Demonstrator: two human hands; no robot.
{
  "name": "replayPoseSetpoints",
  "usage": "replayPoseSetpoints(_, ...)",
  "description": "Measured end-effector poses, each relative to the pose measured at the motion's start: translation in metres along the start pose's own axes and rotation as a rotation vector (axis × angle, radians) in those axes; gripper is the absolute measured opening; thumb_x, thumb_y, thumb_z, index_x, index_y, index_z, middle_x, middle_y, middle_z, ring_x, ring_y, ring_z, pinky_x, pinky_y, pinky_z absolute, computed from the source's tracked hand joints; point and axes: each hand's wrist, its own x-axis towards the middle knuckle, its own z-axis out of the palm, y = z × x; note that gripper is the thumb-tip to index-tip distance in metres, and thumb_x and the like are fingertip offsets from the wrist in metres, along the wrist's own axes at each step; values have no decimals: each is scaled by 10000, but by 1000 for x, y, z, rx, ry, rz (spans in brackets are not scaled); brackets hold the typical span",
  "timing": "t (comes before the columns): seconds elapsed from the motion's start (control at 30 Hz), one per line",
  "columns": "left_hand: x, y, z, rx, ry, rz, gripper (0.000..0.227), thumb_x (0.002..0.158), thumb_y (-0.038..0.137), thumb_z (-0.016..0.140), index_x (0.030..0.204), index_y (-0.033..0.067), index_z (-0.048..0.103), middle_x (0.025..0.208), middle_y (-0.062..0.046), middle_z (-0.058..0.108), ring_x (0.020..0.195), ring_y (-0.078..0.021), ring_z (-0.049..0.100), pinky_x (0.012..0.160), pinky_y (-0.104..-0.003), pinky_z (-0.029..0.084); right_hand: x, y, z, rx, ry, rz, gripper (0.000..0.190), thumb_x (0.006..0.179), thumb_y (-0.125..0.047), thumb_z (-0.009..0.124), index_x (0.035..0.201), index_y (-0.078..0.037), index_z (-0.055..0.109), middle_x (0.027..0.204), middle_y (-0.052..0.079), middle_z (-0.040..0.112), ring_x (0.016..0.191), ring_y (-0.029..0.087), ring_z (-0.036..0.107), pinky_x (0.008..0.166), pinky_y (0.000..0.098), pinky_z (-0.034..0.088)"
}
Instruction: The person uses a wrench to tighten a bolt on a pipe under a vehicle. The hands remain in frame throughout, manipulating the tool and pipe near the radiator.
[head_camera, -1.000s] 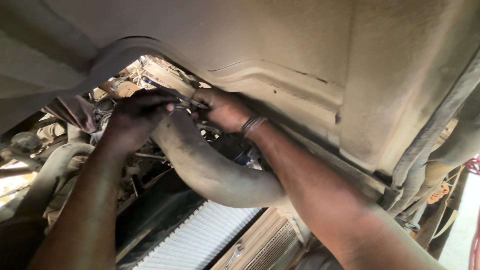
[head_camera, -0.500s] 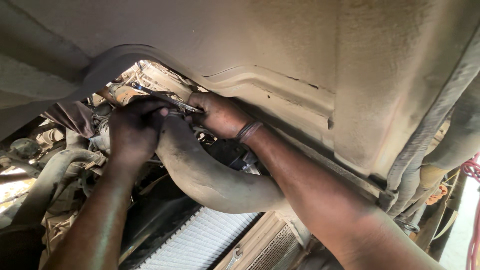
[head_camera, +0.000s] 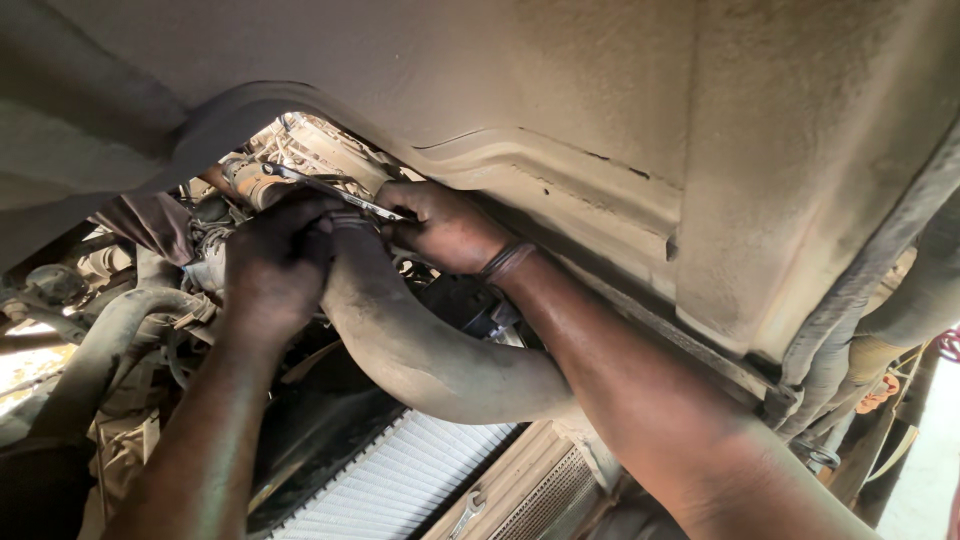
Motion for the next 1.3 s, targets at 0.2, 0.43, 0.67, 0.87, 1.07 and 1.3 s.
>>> replayPoseSetpoints(0.2,-3,3,3,32,40,-2,222,954,-3,618,1143,23,730,1089,-182,747,946,-304,744,876,-364,583,0,1,1,37,-30,27,114,888,-26,661,996,-62,670,874,58,706,846,147,673,802,327,554)
replayPoseSetpoints(0.43,-1,1,6,47,61,-10,223,939,-18,626,1128,25,736,1095,-172,751,964,-306,747,906,-368,586,2,7,2,9,0,-79,180,865,-21,679,1041,-59,670,966,86,730,934,178,683,874,348,541)
replayPoseSetpoints(0.67,-7,-1,6,11,80,54,269,954,-19,564,1170,18,721,1158,-182,742,1056,-325,740,970,-375,579,1,17,6,-117,48,20,229,835,-34,630,1058,-67,667,1005,139,723,950,230,682,866,385,528)
replayPoseSetpoints(0.87,-10,1,6,-13,68,-44,287,957,-13,555,1178,33,733,1163,-189,737,1079,-329,726,976,-380,554,-7,21,5,-248,85,118,344,782,30,551,1096,-61,659,1058,180,684,999,313,646,880,424,509)
replayPoseSetpoints(1.07,-12,-3,4,-34,82,-41,264,975,-3,548,1167,35,725,1141,-179,743,1031,-315,739,956,-362,565,-6,-13,0,-194,57,-150,237,984,-119,689,1198,-48,616,1115,142,664,1053,295,652,929,420,525)
replayPoseSetpoints(1.3,-13,-2,3,-26,86,-47,233,968,-6,579,1156,22,714,1122,-181,733,990,-316,737,911,-370,581,4,-68,-16,-210,226,-226,363,927,21,666,1267,-85,596,1262,84,656,920,188,691,804,323,580)
